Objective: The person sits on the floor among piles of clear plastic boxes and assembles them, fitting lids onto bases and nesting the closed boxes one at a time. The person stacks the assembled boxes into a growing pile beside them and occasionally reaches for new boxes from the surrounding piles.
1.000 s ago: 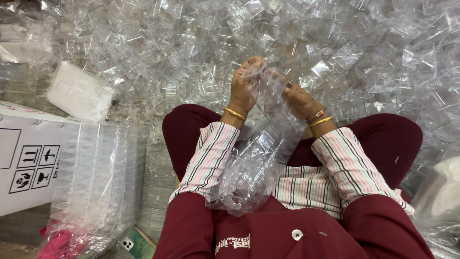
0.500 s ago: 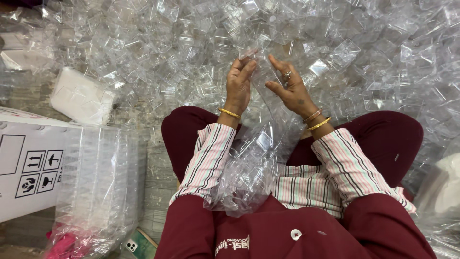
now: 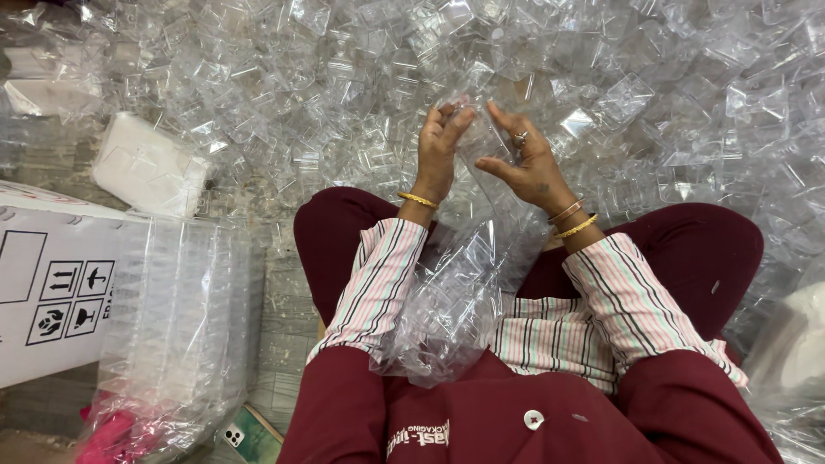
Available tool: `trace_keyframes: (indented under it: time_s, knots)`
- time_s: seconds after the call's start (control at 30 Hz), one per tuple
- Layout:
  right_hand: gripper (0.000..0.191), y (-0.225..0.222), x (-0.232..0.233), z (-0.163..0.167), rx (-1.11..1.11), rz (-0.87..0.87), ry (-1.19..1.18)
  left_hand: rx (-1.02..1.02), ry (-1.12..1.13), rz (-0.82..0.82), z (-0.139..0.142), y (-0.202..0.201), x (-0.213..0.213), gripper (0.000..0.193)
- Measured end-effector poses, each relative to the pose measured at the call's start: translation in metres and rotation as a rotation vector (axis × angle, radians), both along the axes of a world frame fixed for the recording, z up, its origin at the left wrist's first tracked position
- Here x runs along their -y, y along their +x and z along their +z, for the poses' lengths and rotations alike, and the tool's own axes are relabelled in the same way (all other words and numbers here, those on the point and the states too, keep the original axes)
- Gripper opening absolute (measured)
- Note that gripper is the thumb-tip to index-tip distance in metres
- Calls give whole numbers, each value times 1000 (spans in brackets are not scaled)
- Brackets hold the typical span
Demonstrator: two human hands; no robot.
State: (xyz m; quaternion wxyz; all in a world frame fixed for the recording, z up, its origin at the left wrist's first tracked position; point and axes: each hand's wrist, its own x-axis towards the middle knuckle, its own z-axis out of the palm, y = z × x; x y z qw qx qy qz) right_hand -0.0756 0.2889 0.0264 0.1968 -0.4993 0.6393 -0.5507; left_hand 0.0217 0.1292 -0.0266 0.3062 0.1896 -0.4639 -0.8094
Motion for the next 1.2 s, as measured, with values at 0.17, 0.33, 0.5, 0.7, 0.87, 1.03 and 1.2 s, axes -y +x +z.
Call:
trace_keyframes:
  time_s: [0.17, 0.33, 0.5, 0.7, 0.87, 1.03, 1.2]
  knots:
    - [83, 5, 1, 4, -134, -42, -2, -182, 211, -37, 2, 1, 2, 36]
    - [87, 3, 0, 11, -219, -77, 23, -246, 306, -150, 13, 10, -1, 42]
    - [78, 3, 0, 9, -175, -183, 21, -161, 191, -174, 17, 4, -9, 54]
    - [43, -10, 5, -26, 426, -530, -454, -203, 375, -225, 18, 11, -29, 61]
    - [36, -42, 4, -50, 638, -696, -514, -115, 254, -349, 8, 6, -40, 65]
    - [50, -68, -25, -2, 399, -336, 231, -51, 192, -334, -9, 7, -27, 76]
    - [110, -58, -63, 44, -134, 221, 1008, 14, 174, -295, -24, 1, -26, 76]
